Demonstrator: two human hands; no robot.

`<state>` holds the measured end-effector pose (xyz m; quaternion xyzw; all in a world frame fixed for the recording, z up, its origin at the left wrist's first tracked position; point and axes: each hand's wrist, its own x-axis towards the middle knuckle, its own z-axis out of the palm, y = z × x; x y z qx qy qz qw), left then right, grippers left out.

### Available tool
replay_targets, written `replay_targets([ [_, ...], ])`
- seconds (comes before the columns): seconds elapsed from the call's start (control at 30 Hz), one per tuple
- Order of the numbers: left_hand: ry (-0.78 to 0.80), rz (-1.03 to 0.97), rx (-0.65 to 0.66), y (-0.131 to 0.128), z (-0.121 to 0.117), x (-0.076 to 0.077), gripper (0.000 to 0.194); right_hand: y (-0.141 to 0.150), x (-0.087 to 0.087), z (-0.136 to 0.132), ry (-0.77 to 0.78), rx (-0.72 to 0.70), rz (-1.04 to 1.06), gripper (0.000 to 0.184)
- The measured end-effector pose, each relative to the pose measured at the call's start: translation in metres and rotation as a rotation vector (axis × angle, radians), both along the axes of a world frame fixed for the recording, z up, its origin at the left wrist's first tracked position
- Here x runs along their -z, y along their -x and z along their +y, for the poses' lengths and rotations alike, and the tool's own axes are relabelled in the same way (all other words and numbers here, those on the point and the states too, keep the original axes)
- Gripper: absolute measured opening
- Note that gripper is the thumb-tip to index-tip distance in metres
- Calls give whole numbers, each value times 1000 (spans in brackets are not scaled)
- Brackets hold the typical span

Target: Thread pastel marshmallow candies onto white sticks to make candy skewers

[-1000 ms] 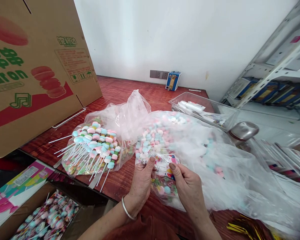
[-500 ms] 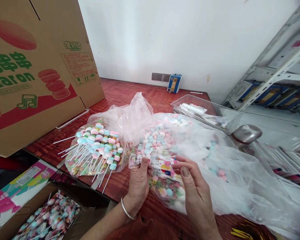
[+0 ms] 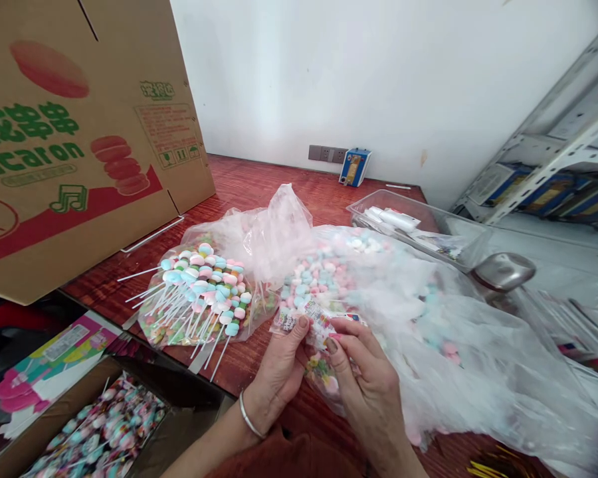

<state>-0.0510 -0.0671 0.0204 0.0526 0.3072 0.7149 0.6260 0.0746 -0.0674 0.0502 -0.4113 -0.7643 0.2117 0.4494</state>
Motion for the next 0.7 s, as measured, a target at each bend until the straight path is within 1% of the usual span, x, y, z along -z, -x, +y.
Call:
replay_targets([
  [0.07, 15, -118, 24, 3, 0, 3, 26, 2, 0, -1, -177, 51, -99, 10],
  [0.13, 23, -220, 42, 5, 1, 4, 26, 6, -1, -2, -288, 79, -152, 18],
  [0.27, 49, -333, 78, 9, 3, 2, 27, 14, -6, -5, -324, 78, -106, 27],
  [0.4, 64, -364, 86, 13, 0, -3, 14, 17, -14, -10, -300, 18, -63, 27],
  [0.47, 52, -354, 25, 21, -4, -6, 9, 17, -18, -13, -271, -41, -44, 26],
  [0.57, 19, -294, -155, 49, -19, -14, 13, 23, -23, -11, -208, -107, 6, 25],
  [0.63, -16, -231, -272, 77, -34, -21, 16, 38, -24, -5, -156, -143, 25, 25],
  [0.7, -64, -172, -353, 106, -54, -28, 18, 65, -26, 4, -71, -233, 13, 23],
])
